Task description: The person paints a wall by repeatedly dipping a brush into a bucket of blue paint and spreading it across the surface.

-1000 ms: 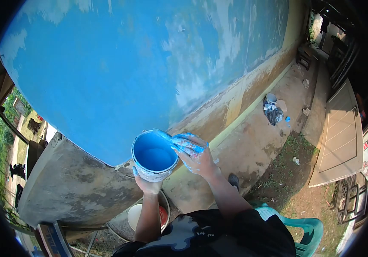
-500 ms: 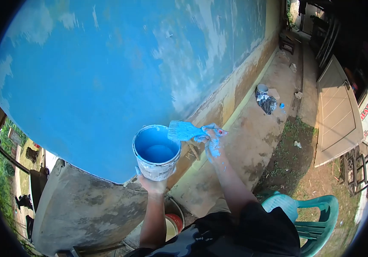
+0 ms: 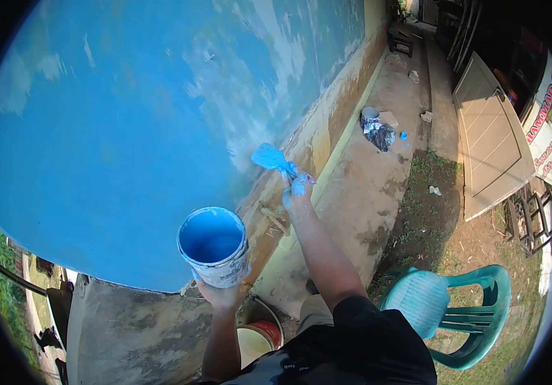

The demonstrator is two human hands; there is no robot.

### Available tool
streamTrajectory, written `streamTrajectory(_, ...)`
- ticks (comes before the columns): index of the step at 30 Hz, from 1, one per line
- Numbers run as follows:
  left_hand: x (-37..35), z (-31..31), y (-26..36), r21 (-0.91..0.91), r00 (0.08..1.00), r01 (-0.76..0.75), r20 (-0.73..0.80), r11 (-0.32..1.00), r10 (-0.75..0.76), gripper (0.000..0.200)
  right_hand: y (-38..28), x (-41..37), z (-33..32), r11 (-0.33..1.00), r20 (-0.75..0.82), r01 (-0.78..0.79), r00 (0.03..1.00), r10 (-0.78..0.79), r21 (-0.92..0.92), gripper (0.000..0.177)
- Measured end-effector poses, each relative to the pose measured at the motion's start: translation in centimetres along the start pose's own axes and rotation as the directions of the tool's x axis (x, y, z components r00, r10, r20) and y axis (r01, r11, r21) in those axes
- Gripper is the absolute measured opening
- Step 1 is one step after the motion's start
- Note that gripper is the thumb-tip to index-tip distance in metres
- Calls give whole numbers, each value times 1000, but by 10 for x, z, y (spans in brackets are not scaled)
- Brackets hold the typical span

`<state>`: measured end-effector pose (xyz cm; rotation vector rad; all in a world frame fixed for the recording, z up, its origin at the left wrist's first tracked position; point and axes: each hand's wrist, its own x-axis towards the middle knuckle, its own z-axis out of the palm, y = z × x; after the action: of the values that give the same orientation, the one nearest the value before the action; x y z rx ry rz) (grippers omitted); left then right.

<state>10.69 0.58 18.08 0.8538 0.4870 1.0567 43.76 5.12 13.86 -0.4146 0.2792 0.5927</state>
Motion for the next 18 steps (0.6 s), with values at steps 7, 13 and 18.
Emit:
streamTrajectory(7, 50, 8, -8, -639, 981, 126, -32, 759, -189, 68, 42, 32, 93, 985, 308, 134, 947, -96, -105, 20)
streamTrajectory(13, 64, 19, -8, -618, 969, -43, -216, 785, -117, 64, 80, 103, -27, 936, 67, 196, 981, -184, -294, 20)
streamTrajectory(18, 65, 31, 1, -614, 982, -6, -151, 790, -110, 65, 59, 77, 49, 923, 31, 152, 988, -151, -353, 16)
